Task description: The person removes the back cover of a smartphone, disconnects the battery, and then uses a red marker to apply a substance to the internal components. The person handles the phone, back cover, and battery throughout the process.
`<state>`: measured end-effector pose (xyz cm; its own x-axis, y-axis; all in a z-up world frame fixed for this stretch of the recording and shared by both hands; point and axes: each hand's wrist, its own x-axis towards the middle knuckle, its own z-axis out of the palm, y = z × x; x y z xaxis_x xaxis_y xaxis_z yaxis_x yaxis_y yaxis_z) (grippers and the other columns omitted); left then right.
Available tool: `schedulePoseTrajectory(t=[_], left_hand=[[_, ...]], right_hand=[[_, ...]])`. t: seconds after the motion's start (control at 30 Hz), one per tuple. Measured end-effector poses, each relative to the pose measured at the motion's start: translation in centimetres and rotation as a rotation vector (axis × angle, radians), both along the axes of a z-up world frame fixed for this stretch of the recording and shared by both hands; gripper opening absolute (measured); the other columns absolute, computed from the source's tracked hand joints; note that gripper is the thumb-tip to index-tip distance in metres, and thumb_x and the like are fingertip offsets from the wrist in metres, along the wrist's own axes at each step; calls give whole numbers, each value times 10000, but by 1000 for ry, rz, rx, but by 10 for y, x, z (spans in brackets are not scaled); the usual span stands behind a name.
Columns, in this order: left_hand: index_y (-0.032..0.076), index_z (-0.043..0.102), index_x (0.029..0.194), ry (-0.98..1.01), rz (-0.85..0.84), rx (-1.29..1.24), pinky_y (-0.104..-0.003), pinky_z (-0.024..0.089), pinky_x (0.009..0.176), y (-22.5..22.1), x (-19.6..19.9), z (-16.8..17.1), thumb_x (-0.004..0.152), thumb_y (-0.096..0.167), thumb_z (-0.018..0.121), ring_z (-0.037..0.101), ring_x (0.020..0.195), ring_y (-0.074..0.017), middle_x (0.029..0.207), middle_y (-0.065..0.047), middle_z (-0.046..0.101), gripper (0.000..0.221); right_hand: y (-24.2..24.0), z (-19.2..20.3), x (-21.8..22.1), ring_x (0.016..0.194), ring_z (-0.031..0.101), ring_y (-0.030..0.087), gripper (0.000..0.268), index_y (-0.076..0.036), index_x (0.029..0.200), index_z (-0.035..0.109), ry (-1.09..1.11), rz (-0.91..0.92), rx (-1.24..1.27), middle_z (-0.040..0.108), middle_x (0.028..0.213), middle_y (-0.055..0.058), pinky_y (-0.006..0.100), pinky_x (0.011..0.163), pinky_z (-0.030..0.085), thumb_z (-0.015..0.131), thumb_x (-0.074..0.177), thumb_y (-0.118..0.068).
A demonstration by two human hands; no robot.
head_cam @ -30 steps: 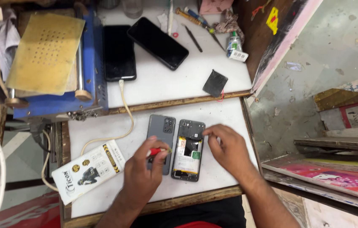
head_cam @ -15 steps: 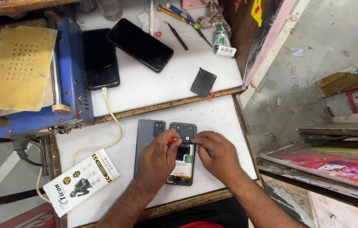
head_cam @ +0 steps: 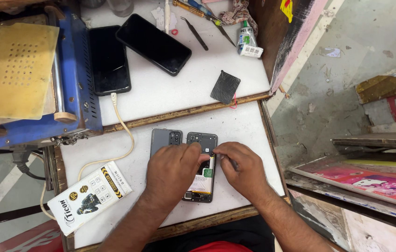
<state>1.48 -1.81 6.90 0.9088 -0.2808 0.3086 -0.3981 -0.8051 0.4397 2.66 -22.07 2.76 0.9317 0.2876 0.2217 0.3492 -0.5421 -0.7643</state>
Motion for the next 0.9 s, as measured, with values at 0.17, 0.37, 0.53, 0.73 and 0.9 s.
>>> schedulePoseTrajectory(t=[0.17, 0.37, 0.53, 0.73, 0.9], left_hand=[[84, 606, 949, 205, -8, 113, -421, 573, 667, 6, 2, 11, 929, 140, 711, 712, 780, -262, 819, -85, 692, 120], [65, 615, 1068, 133, -181, 10, -394, 586, 687, -1, 6, 24, 795, -53, 616, 721, 850, -251, 949, -108, 714, 297], [94, 571, 1126, 484, 20, 218, -386, 588, 797, -10, 9, 27, 1046, 223, 581, 718, 929, -237, 970, -63, 693, 152], [54, 588, 1224, 123, -250, -154, -416, 606, 751, -4, -1, 12, 804, -86, 569, 715, 944, -317, 1131, -133, 682, 443], [83, 588, 1213, 273, -241, -12, -396, 623, 728, -16, -4, 6, 895, -44, 585, 724, 912, -289, 1057, -111, 670, 343]], right_hand=[[-2, -1, -1, 951, 755, 243, 233, -51, 1052, 732, 14, -6, 65, 757, 1037, 107, 319, 798, 609, 649, 864, 59], [-3, -9, -1, 995, 740, 237, 237, -41, 1031, 726, -72, 18, 53, 764, 1021, 98, 312, 816, 615, 636, 848, 79], [-6, -8, -4, 896, 715, 232, 252, -48, 1011, 744, -108, -21, 63, 769, 978, 83, 334, 771, 584, 635, 829, 90], [-5, -8, -1, 925, 696, 273, 251, -58, 1015, 732, -149, -57, -22, 762, 986, 82, 370, 802, 575, 698, 793, 56], [-4, -5, 1, 913, 679, 281, 303, -88, 1043, 744, -177, -55, -42, 769, 982, 69, 381, 801, 555, 738, 766, 35]])
